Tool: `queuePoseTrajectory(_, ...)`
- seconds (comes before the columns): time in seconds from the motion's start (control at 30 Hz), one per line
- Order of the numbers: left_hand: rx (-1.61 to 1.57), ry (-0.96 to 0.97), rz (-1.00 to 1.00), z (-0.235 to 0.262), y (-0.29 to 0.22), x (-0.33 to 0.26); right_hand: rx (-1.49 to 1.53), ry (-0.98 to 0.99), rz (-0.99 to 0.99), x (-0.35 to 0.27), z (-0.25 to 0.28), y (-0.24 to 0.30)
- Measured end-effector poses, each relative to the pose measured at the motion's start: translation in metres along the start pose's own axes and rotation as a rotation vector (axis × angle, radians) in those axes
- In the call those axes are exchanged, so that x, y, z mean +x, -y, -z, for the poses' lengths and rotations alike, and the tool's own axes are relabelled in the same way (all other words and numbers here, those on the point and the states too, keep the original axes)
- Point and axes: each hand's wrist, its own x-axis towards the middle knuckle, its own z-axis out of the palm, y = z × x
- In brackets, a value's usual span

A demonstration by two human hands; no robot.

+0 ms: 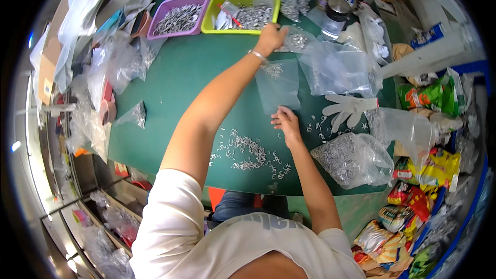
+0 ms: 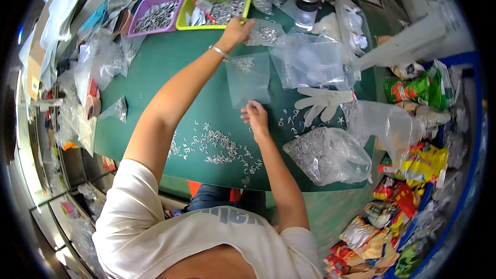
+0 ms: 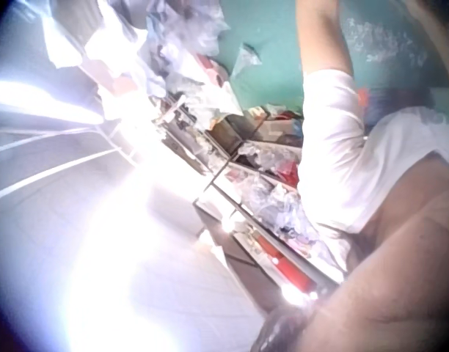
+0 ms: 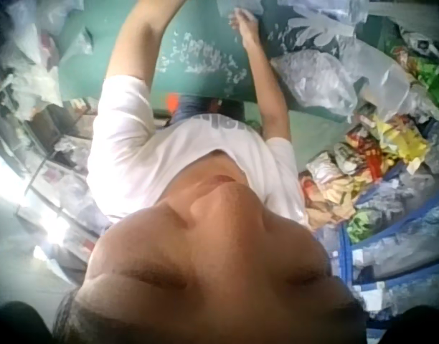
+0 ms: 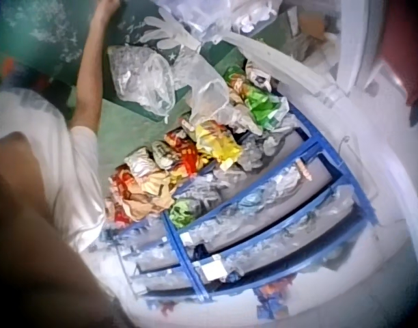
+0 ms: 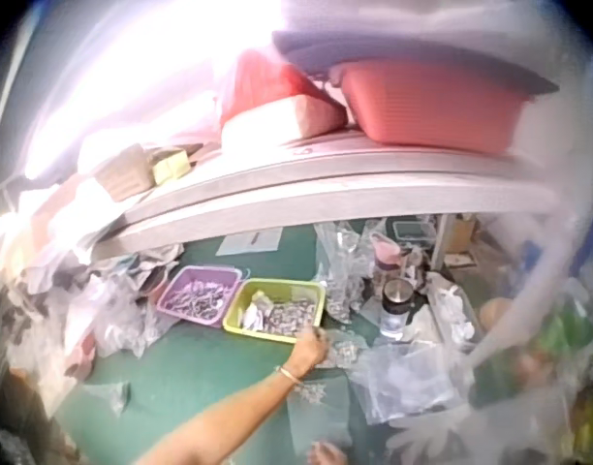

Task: The person sorts small silver metal hooks by hand from a pile on a green workbench, placing some into plastic bags and others into colored trays. They move a filled bag to a storage shelf in the background before returning to continue sorting more parts at the table.

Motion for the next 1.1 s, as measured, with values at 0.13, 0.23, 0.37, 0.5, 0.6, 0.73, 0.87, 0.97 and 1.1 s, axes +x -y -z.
queuePoseTrajectory(0.13,-0.046,-0.001,-0.096,-0.02,-0.01,-0.008,0.033,-0.008,0.067,-0.059,0.023,-0.007)
queuePoseTrajectory(0.23,-0.007,0.042,-0.261,-0.015,-0.01,-0.006,-0.035,0.156,0.114,-0.128,0.055,-0.028)
queuePoseTrajectory(0.37,0.024,0.073,-0.395,-0.055,-0.018,0.002,-0.028,0.088,0.066,-0.218,0.097,-0.081)
queuePoseTrajectory(0.5,0.029,0.091,-0.454,-0.088,-0.062,-0.039,0.091,-0.343,0.033,-0.303,0.133,-0.113)
queuePoseTrajectory(0.6,0.006,0.093,-0.505,-0.086,-0.088,-0.067,0.216,-0.554,0.057,-0.322,0.137,-0.173)
queuePoseTrajectory(0.73,-0.037,0.082,-0.532,-0.078,-0.11,-0.092,0.334,-0.785,0.008,-0.332,0.132,-0.223)
queuePoseTrajectory(0.87,-0.097,0.038,-0.566,-0.064,-0.133,-0.12,0.506,-0.933,-0.024,-0.332,0.139,-0.234)
queuePoseTrajectory(0.97,-0.16,-0.005,-0.583,-0.049,-0.146,-0.136,0.562,-0.943,0.024,-0.331,0.145,-0.229)
queuePoseTrajectory(1.1,-0.293,-0.076,-0.603,-0.018,-0.16,-0.158,0.628,-0.896,0.153,-0.318,0.156,-0.229)
